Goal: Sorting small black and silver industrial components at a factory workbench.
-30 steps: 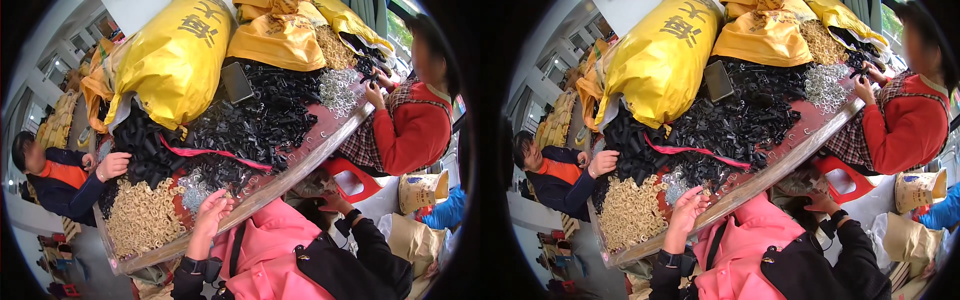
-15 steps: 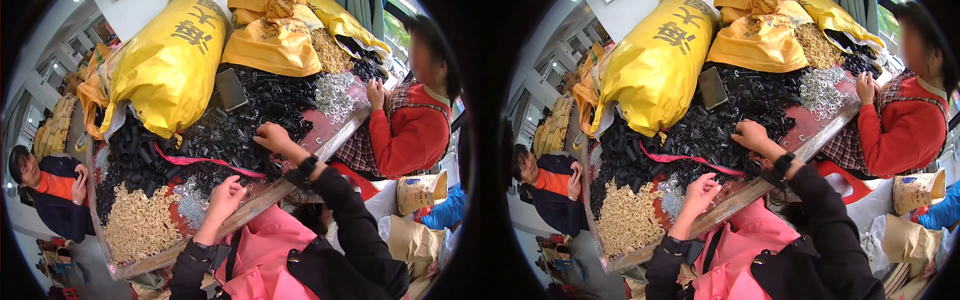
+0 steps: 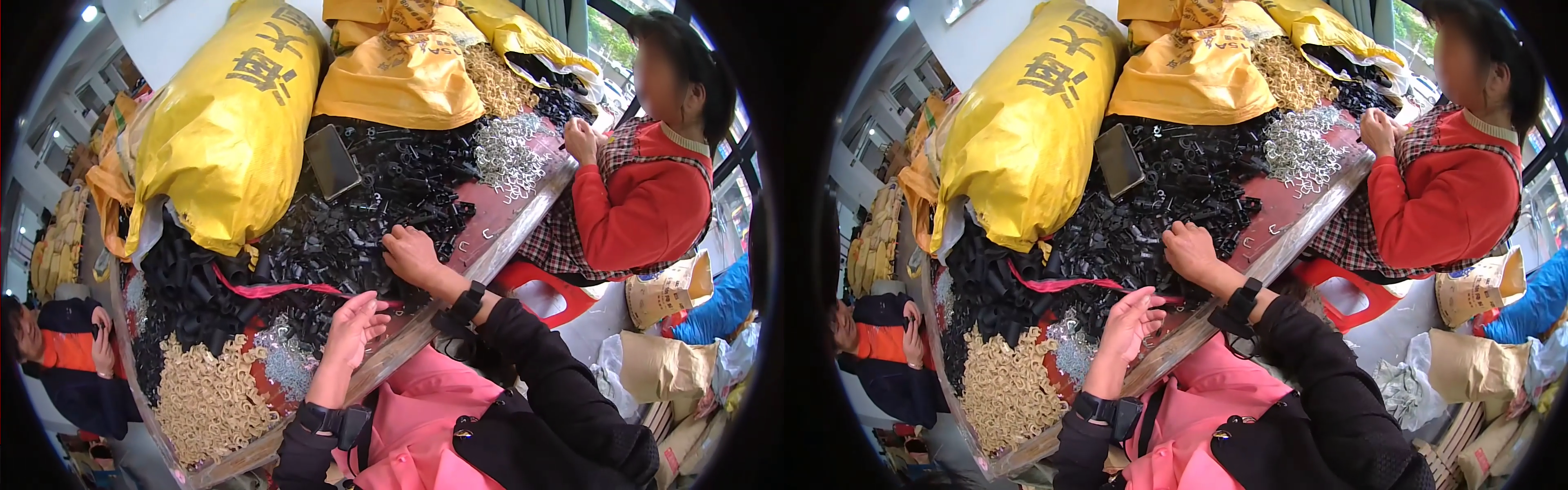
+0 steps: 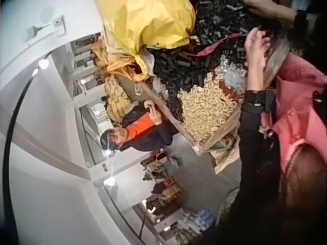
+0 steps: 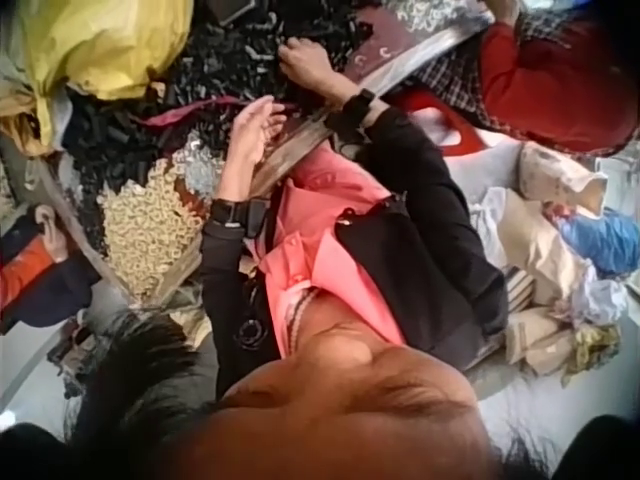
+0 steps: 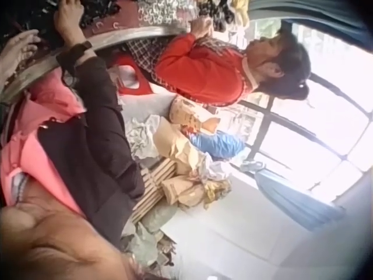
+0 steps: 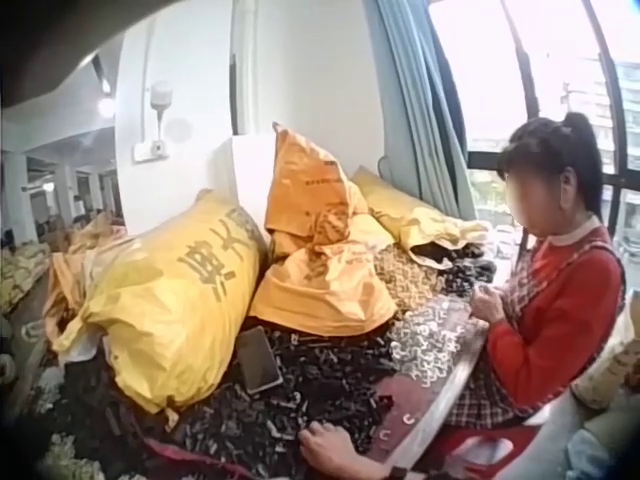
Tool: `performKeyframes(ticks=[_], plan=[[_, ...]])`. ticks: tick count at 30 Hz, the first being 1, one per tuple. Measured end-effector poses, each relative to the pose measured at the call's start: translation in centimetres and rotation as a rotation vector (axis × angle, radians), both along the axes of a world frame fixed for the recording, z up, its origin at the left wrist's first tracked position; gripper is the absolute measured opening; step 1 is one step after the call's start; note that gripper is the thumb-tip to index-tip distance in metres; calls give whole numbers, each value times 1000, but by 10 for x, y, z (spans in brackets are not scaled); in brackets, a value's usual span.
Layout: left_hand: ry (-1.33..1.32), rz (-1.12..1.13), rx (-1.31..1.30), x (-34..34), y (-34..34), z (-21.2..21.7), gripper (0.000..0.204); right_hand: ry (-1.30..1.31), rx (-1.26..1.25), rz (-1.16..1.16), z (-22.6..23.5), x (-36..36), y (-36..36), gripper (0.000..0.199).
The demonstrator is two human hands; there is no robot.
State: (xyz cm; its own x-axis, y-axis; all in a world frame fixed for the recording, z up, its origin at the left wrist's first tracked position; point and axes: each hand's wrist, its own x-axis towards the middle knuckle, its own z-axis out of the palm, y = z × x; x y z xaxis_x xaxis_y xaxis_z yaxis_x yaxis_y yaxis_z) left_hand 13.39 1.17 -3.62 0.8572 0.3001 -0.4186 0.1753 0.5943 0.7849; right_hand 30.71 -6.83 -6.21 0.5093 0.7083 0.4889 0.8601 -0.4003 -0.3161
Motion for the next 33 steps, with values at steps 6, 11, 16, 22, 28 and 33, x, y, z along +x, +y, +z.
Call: performKeyframes(ticks=[6,11,16,22,28,33], plan=[[-21,41,-176,8,2,6,32,218,153,358,14,-9,-18,12],[-67,-105,-378,3,-3,-8,30,353,211,726,27,-41,-48,13],[-26,-104,-195,-14,-3,-6,27,311,30,379,18,-7,-86,9],[-57,-22,-198,-28,-1,1,27,129,-238,-187,2,47,-112,10],[-62,6,-206,-43,-1,2,29,102,-300,-182,-7,57,-109,14],[-70,57,-237,-57,1,-1,26,66,-345,-173,-8,59,-107,14]])
